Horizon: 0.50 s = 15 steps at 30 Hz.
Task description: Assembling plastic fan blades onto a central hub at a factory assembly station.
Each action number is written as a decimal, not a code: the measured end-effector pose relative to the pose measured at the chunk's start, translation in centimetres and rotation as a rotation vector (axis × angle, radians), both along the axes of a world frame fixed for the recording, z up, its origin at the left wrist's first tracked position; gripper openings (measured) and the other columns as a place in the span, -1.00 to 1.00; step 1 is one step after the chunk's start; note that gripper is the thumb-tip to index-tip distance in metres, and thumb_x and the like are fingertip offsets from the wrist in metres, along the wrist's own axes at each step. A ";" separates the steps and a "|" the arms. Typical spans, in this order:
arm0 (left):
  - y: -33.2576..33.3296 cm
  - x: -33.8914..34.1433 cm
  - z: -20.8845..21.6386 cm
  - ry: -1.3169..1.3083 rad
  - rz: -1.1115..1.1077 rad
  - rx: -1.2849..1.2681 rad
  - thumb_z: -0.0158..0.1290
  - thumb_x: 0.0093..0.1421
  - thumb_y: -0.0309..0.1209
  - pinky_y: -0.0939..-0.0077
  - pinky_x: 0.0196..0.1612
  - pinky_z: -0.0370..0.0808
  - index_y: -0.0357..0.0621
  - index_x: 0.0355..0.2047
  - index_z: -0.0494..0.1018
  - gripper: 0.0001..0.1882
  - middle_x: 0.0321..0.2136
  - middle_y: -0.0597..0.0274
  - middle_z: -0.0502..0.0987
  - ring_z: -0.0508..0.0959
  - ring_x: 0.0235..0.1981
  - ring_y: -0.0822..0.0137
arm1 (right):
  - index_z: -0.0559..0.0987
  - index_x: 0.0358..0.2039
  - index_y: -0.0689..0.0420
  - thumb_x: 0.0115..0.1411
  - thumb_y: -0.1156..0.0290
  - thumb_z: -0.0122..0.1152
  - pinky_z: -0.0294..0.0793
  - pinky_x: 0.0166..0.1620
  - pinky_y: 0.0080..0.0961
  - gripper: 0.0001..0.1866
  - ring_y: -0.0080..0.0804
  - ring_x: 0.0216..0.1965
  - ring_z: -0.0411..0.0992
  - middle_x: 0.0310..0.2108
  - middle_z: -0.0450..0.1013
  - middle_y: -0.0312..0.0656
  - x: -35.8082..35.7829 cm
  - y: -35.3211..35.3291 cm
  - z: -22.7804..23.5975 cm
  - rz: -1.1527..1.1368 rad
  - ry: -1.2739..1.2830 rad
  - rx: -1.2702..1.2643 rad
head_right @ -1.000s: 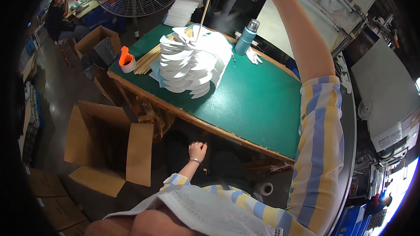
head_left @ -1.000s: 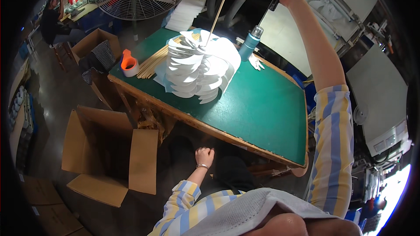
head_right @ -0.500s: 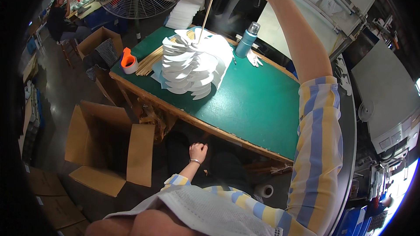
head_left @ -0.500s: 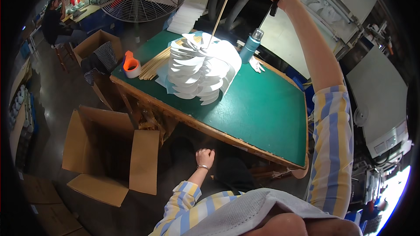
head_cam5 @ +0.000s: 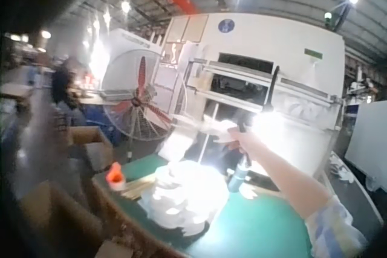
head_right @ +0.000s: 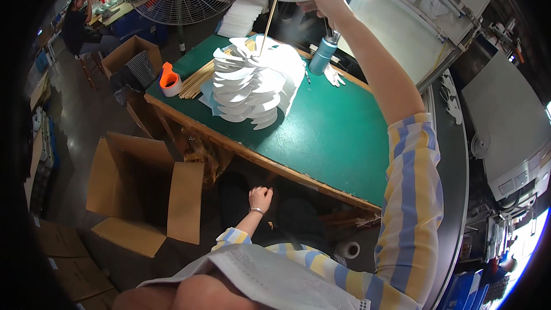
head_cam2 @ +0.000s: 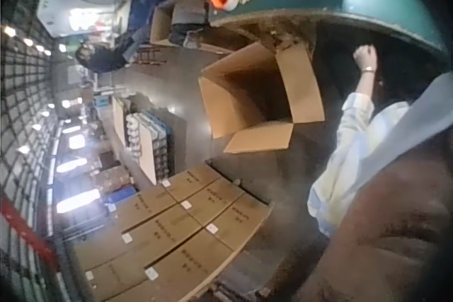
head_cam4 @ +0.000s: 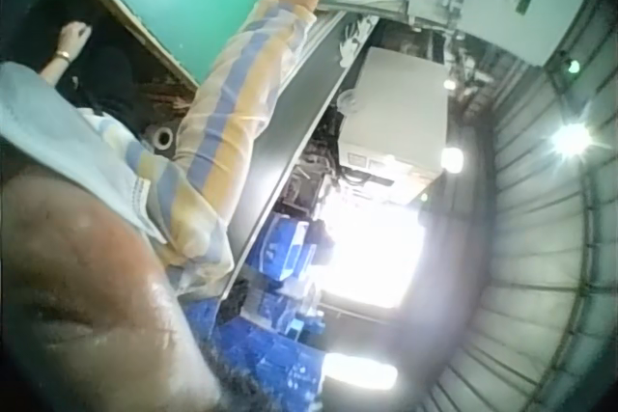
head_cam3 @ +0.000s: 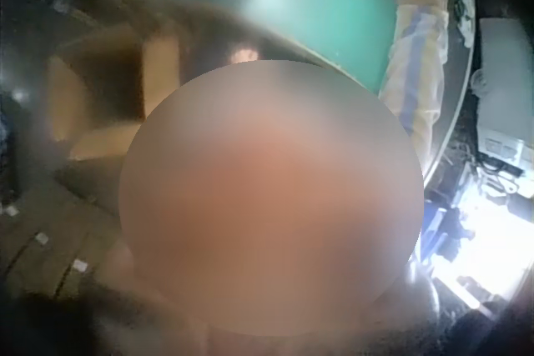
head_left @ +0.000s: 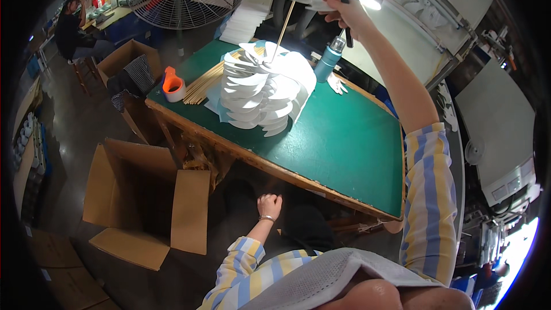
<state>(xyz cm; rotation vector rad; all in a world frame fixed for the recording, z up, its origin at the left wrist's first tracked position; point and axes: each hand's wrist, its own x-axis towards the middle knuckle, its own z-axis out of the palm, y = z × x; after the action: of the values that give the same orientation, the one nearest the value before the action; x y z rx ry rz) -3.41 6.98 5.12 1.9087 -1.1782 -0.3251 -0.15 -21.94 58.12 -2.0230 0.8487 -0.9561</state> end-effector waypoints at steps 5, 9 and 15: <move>-0.2 0.1 0.5 -0.014 -0.004 0.000 0.05 0.13 -0.20 0.15 -0.09 0.34 -0.14 -0.64 0.51 -0.68 -0.50 0.12 0.55 0.50 -0.31 0.06 | 0.56 -0.03 0.01 0.25 0.28 0.10 0.13 -0.54 -0.69 -0.70 -0.66 -0.50 0.43 -0.32 0.55 -0.27 -1.0 -0.1 -4.8 -0.012 0.085 0.072; -0.2 0.1 0.6 -0.023 -0.007 -0.003 0.05 0.13 -0.20 0.15 -0.12 0.35 -0.14 -0.65 0.51 -0.68 -0.51 0.11 0.55 0.50 -0.32 0.06 | 0.57 -0.02 -0.05 0.24 0.25 0.12 0.16 -0.53 -0.69 -0.70 -0.67 -0.51 0.40 -0.37 0.49 -0.37 -1.5 -0.6 -9.1 0.025 0.139 0.055; 0.0 0.1 0.6 -0.036 -0.010 0.007 0.05 0.13 -0.21 0.16 -0.12 0.35 -0.15 -0.64 0.51 -0.68 -0.50 0.11 0.55 0.50 -0.32 0.06 | 0.54 0.00 0.01 0.19 0.35 0.15 0.15 -0.55 -0.68 -0.66 -0.66 -0.50 0.41 -0.28 0.50 -0.32 -1.9 0.5 -13.0 0.119 0.185 0.208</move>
<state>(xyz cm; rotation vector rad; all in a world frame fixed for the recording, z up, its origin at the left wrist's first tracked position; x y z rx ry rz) -3.29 7.00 5.69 1.9230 -1.2120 -0.3013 -2.07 -21.42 45.15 -1.9763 0.8767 -0.5959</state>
